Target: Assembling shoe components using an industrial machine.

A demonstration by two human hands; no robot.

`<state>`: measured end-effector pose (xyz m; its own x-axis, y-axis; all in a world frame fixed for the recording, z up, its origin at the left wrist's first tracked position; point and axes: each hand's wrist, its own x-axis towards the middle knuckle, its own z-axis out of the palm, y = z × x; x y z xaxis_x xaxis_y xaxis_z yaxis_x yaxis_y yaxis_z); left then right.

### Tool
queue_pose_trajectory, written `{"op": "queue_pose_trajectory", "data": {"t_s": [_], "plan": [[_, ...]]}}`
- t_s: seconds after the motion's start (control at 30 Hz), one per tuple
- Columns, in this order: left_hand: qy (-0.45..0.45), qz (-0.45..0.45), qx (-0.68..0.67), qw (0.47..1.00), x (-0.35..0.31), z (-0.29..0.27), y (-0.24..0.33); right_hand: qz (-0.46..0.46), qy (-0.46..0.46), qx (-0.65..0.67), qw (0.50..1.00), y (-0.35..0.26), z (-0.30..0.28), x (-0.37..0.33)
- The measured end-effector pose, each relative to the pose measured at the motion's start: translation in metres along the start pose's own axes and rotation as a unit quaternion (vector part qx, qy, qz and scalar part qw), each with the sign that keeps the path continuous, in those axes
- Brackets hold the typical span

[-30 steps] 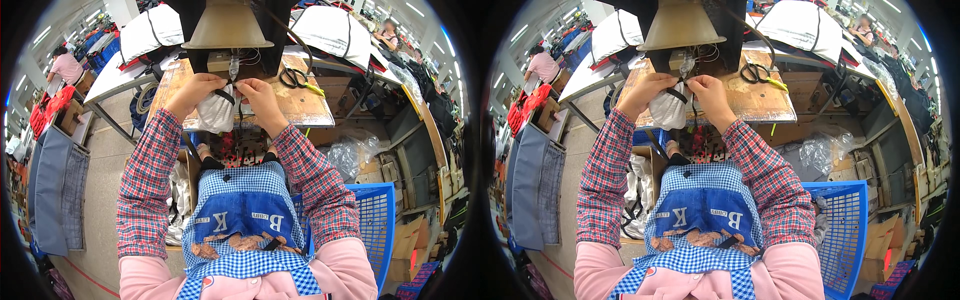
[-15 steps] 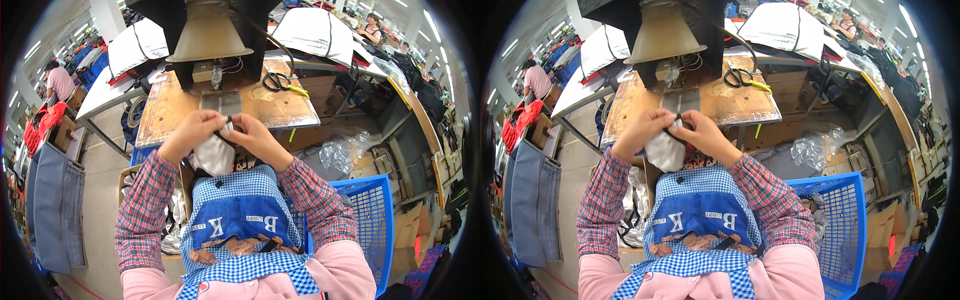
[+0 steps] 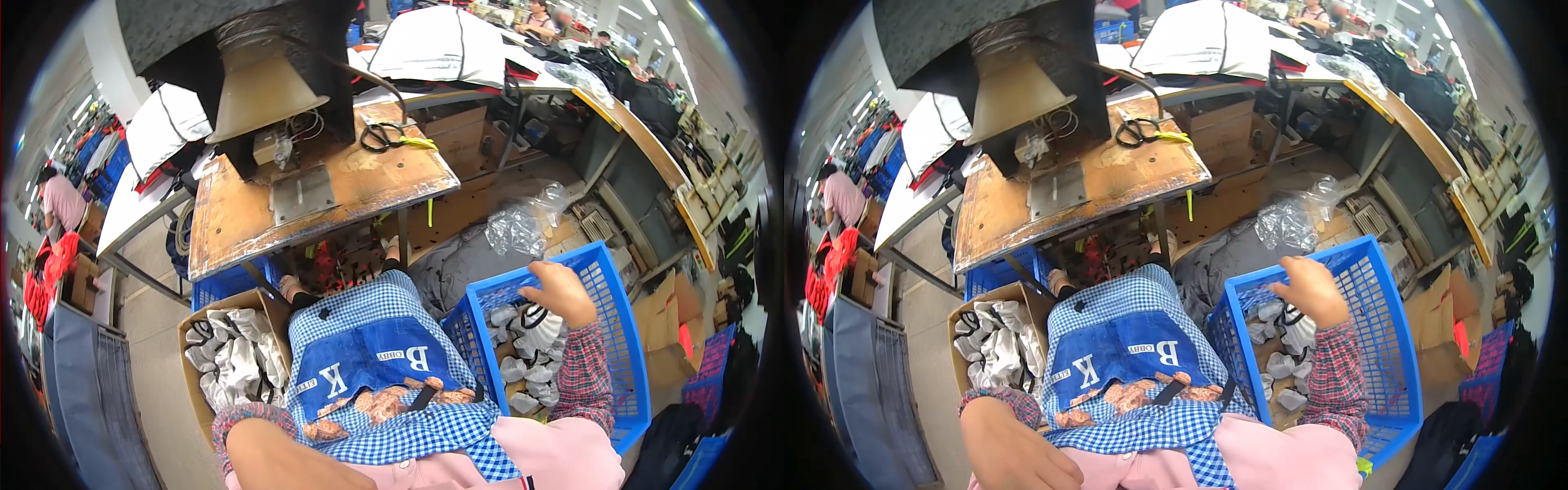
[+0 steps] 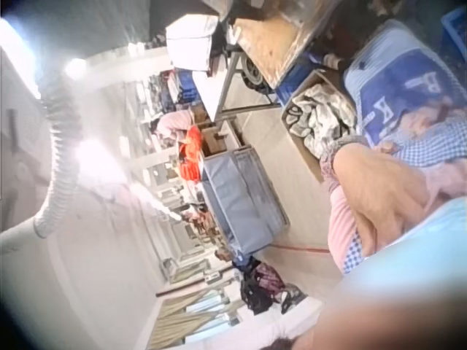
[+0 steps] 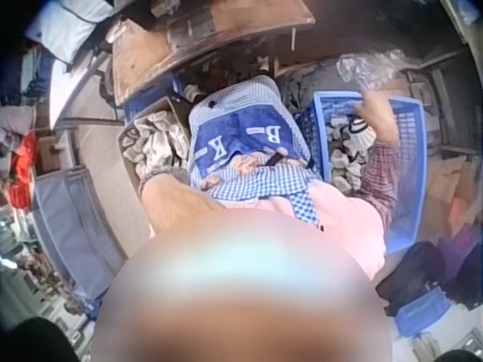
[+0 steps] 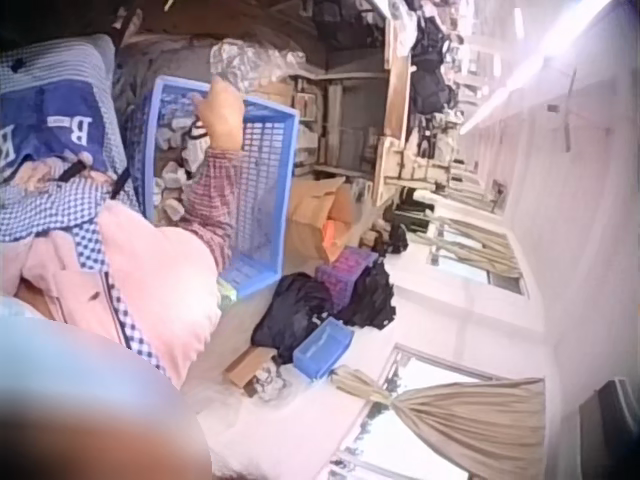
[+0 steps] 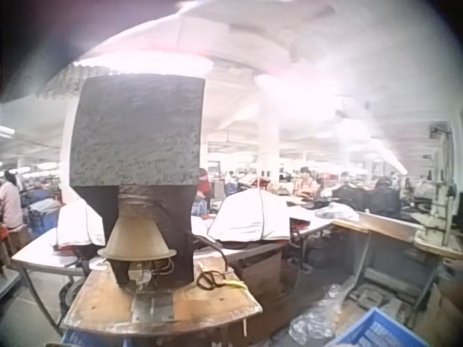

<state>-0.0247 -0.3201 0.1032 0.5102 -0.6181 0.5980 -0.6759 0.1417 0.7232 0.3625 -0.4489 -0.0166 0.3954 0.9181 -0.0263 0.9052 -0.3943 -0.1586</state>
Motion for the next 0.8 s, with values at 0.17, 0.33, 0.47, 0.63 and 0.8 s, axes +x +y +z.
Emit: {"op": "queue_pose_trajectory", "data": {"t_s": [0.17, 0.33, 0.47, 0.63, 0.8], "plan": [[-0.016, -0.020, 0.014, 1.000, 0.005, 0.006, 0.000, -0.127, 0.013, 0.102, 0.987, -0.039, 0.045, 0.020], [-0.028, -0.055, -0.012, 0.998, -0.001, 0.020, 0.005, -0.220, -0.023, 0.113, 0.969, -0.092, 0.071, 0.044], [-0.012, -0.063, -0.020, 0.998, -0.002, 0.030, 0.010, -0.267, -0.037, 0.121, 0.955, -0.120, 0.081, 0.054], [0.016, -0.036, -0.042, 0.998, -0.001, 0.029, 0.012, -0.283, -0.052, 0.126, 0.949, -0.136, 0.084, 0.053], [0.047, -0.113, 0.023, 0.992, -0.023, 0.017, 0.009, -0.261, -0.067, 0.134, 0.954, -0.131, 0.096, 0.047]]}}
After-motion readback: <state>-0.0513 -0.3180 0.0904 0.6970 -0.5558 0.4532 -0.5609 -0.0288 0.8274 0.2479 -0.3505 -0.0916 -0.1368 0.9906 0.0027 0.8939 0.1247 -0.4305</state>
